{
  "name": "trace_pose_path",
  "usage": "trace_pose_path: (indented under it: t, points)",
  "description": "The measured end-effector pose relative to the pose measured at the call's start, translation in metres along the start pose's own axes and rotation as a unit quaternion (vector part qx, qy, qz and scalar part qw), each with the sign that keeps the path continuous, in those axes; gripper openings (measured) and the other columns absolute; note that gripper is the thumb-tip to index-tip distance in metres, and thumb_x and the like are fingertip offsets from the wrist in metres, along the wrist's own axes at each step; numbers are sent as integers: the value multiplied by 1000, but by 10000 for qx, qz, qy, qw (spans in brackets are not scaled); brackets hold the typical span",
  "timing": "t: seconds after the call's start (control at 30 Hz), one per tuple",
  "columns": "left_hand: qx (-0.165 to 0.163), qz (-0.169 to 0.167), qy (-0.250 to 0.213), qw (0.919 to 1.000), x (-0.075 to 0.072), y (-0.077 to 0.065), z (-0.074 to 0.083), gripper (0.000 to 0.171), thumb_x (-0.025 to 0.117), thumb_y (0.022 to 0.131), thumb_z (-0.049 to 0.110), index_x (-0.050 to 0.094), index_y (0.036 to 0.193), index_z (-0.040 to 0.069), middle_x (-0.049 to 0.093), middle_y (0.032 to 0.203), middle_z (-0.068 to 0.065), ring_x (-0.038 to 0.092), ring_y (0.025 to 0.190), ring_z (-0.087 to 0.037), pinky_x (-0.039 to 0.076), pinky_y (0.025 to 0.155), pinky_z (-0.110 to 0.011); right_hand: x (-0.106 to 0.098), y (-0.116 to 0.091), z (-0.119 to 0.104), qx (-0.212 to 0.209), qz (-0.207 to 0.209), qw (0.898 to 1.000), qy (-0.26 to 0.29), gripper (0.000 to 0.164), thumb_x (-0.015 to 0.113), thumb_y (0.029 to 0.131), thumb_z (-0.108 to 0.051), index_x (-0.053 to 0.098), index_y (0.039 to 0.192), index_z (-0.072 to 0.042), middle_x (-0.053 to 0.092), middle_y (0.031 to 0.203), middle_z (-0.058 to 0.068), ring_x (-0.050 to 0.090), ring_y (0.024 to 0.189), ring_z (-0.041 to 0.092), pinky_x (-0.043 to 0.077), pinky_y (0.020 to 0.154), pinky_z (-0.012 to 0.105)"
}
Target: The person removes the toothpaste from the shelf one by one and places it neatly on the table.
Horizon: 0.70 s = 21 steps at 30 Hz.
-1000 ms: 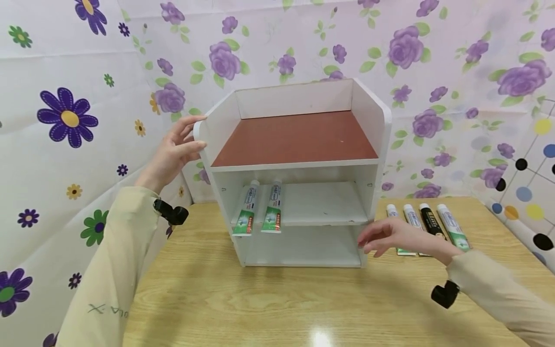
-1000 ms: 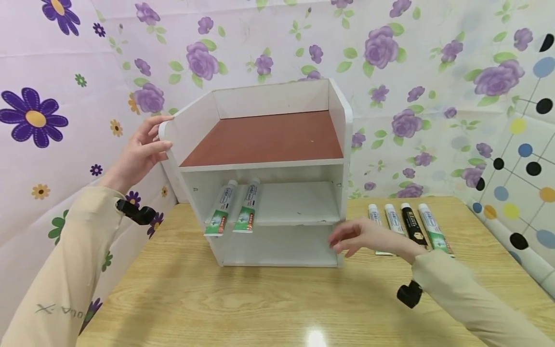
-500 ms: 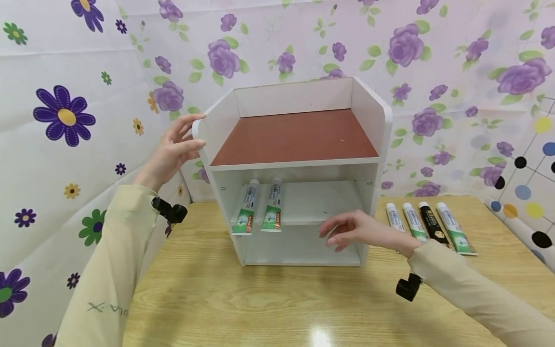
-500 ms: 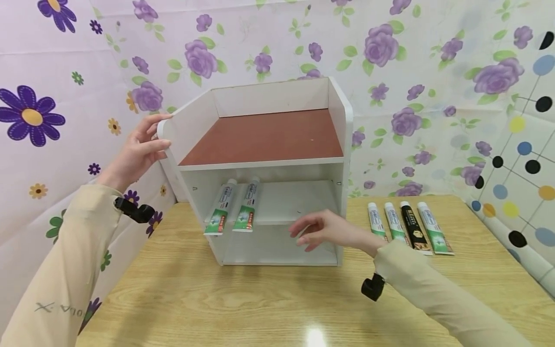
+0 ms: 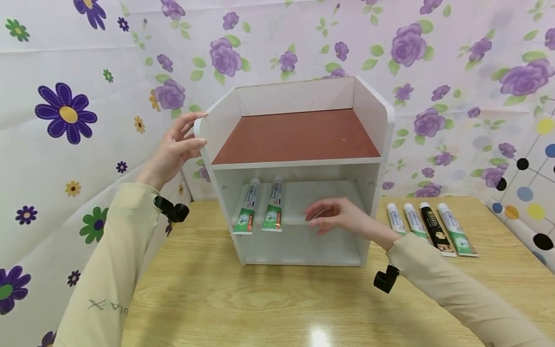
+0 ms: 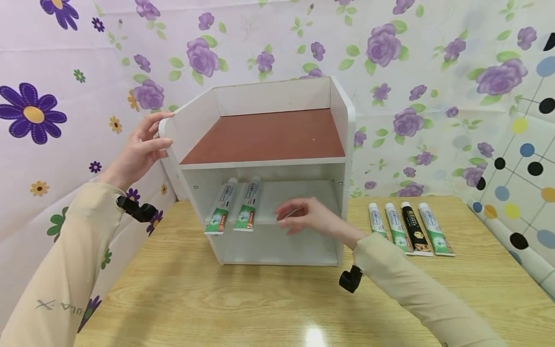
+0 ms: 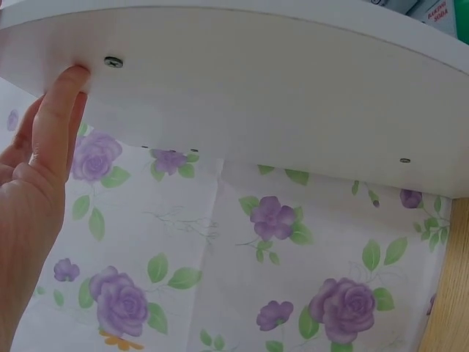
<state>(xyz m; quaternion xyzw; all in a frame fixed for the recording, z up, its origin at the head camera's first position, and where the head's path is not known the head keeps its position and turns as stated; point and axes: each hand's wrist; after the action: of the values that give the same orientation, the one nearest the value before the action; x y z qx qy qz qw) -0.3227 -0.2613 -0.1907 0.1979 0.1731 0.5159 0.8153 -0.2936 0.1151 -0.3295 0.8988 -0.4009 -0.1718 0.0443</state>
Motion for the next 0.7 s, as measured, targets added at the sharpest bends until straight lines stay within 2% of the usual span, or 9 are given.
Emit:
trace_pose_path:
  t: [0.23, 0.37, 0.5, 0.7]
  points:
    - [33, 105, 36, 9999, 0, -1, 0, 46, 55, 86, -5, 51, 126, 19, 35, 132, -11, 44, 103, -23, 48, 70, -30, 12, 15, -4, 141, 585, 9982, 59, 42, 68, 82, -13, 54, 118, 4, 58, 105, 20, 58, 90, 35, 49, 72, 42]
    - [7, 142, 78, 9999, 0, -1, -2, 46, 55, 86, -4, 51, 125, 20, 35, 132, -11, 45, 103, -23, 47, 70, -29, 22, 29, -7, 200, 666, 9976, -52, 47, 67, 82, -13, 50, 123, 2, 55, 109, 23, 59, 89, 30, 50, 72, 38]
    - [21, 149, 96, 9998, 0, -2, -4, 46, 55, 86, -4, 51, 125, 20, 36, 131, -11, 45, 102, -23, 47, 69, -29, 30, 42, -10, 363, 653, 9966, -348, 53, 70, 81, -17, 49, 126, -1, 55, 109, 20, 59, 88, 24, 50, 72, 38]
    - [56, 67, 68, 9999, 1, 1, -4, 47, 53, 86, -5, 51, 126, 20, 34, 132, -11, 45, 102, -23, 48, 71, -30, 36, 54, -13, 637, 971, 9901, -785, 49, 73, 78, -19, 54, 122, -7, 54, 106, 15, 58, 88, 21, 50, 69, 35]
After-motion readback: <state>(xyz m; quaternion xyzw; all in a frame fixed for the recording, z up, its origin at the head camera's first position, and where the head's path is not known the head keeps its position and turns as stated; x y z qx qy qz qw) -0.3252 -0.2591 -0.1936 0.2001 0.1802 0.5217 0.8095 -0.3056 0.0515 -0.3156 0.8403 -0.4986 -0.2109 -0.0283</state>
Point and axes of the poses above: each hand's wrist, its own y-axis towards the middle knuckle, its own x-axis out of the palm, z = x × y
